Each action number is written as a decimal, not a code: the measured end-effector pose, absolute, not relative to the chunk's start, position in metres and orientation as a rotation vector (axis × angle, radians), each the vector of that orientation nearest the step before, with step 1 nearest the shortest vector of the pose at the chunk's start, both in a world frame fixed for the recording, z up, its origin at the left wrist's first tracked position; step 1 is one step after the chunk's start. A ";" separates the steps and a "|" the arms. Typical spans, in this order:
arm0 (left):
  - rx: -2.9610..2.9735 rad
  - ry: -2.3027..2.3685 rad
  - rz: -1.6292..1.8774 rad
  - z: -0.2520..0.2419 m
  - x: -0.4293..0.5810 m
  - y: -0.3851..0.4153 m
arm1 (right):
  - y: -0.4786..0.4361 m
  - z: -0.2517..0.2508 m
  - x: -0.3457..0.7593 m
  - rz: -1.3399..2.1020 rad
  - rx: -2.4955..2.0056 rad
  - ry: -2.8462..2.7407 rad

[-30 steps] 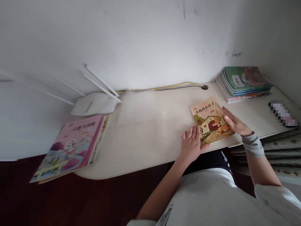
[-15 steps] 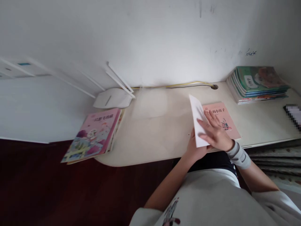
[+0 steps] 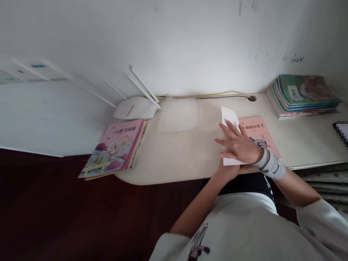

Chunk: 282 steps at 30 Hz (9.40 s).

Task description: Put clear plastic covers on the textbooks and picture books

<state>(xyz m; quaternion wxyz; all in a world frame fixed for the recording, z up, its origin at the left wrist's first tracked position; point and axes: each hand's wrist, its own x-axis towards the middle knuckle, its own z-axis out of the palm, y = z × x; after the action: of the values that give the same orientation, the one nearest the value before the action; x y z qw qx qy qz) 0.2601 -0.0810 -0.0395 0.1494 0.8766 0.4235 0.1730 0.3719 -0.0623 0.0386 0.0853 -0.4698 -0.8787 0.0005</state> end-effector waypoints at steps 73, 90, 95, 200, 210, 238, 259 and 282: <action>2.579 1.628 0.330 -0.038 0.202 -0.078 | -0.008 -0.007 0.387 0.258 -1.862 -2.396; 2.515 1.457 0.766 -0.049 0.191 -0.076 | -0.003 -0.009 0.388 0.235 -1.860 -2.397; 2.640 1.419 0.573 -0.041 0.194 -0.081 | -0.003 -0.014 0.384 0.208 -1.822 -2.315; 2.926 1.081 0.887 -0.050 0.243 -0.124 | -0.016 -0.046 0.396 0.245 -1.594 -2.313; 2.254 2.011 0.715 -0.018 0.164 -0.087 | -0.020 -0.037 0.383 0.167 -1.699 -2.369; 2.995 0.693 0.445 -0.005 0.313 -0.035 | -0.183 -0.024 0.502 0.682 -1.403 -1.212; 1.621 1.205 0.885 -0.026 0.212 -0.031 | -0.071 0.028 0.507 1.108 -1.148 -1.233; 1.585 1.037 0.898 -0.035 0.214 -0.041 | -0.036 0.124 0.496 0.574 -1.553 -2.802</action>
<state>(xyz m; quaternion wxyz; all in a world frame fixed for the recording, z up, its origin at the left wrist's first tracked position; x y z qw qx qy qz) 0.2136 -0.0406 -0.0348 0.4993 0.6552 0.4286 0.3711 0.4965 -0.0364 0.1240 -0.0565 -0.4764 -0.8595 0.1762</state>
